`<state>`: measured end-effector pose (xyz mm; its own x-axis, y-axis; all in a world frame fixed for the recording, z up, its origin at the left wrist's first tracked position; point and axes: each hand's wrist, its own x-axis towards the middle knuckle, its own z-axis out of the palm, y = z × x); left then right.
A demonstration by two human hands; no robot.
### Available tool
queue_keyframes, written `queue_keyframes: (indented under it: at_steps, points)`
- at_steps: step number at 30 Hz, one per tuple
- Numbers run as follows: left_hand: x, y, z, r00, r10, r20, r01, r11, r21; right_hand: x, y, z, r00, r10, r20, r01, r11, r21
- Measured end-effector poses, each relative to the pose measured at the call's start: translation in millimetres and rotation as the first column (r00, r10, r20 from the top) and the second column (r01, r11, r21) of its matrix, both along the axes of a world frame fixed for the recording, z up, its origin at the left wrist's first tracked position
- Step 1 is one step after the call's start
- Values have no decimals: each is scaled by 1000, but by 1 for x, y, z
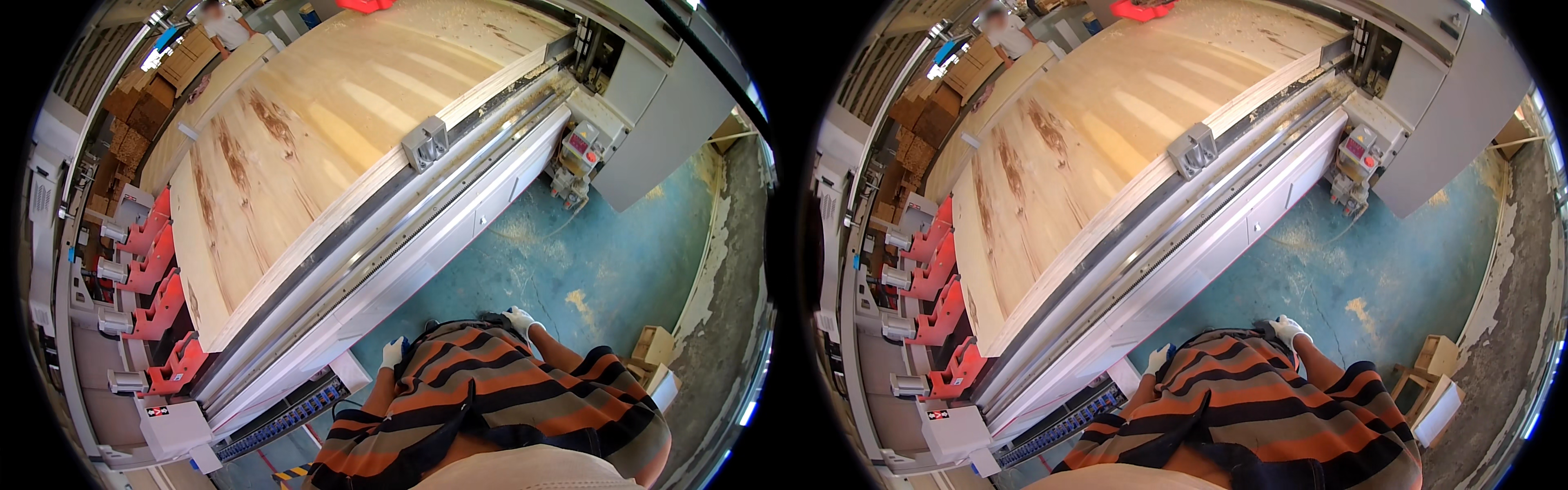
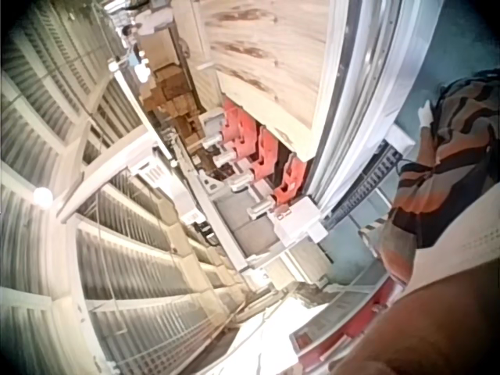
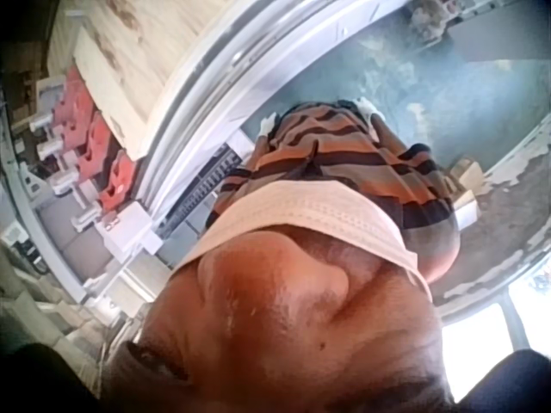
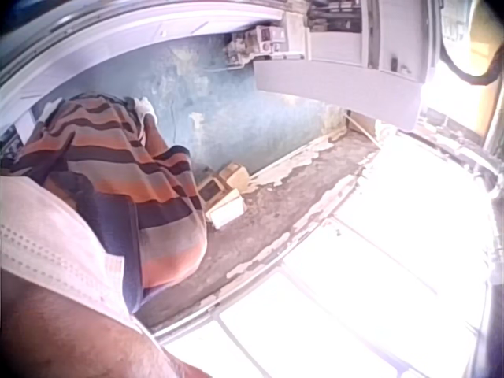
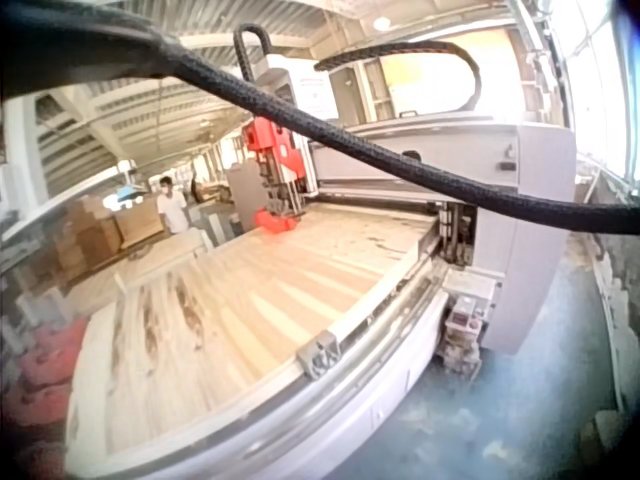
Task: The person monitors a large piece of wood being processed by an automated industrial saw.
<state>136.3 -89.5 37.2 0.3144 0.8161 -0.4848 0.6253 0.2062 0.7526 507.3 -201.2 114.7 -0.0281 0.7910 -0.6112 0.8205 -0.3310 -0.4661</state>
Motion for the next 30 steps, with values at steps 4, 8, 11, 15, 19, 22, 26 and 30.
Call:
queue_keyframes:
  at_steps: [4, 8, 11, 15, 19, 22, 26, 30]
  points:
    - [1, -2, 3, 995, 70, 65, -67, 997, -50, -3, 2, 8, 1000, -4, 0, 4, 1000, -10]
    - [2, 2, 9, 999, -49, 24, 47, 996, 74, -2, 3, 9, 1000, -1, 2, 1, 1000, -29]
    - [4, 1, 10, 998, -61, 20, 59, 993, 100, 0, 2, -7, 992, -120, -38, 118, 991, -61]
    - [8, 1, 24, 997, 39, 66, -42, 998, 40, -7, 9, 18, 996, -77, -41, 75, 996, -45]
    - [7, 1, 17, 990, 66, 123, -72, 996, 44, -4, 5, -7, 882, -464, -79, 446, 878, -175]
    - [7, 0, 21, 989, 92, 114, -93, 996, 8, -5, 5, -3, 911, -403, -85, 390, 911, -136]
    - [7, 2, 23, 978, 148, 146, -145, 989, -32, -8, 8, 10, 948, -303, -101, 295, 951, -89]
    - [3, 4, 13, 982, 129, 141, -126, 992, -32, -9, 11, 13, 954, -288, -82, 279, 954, -105]
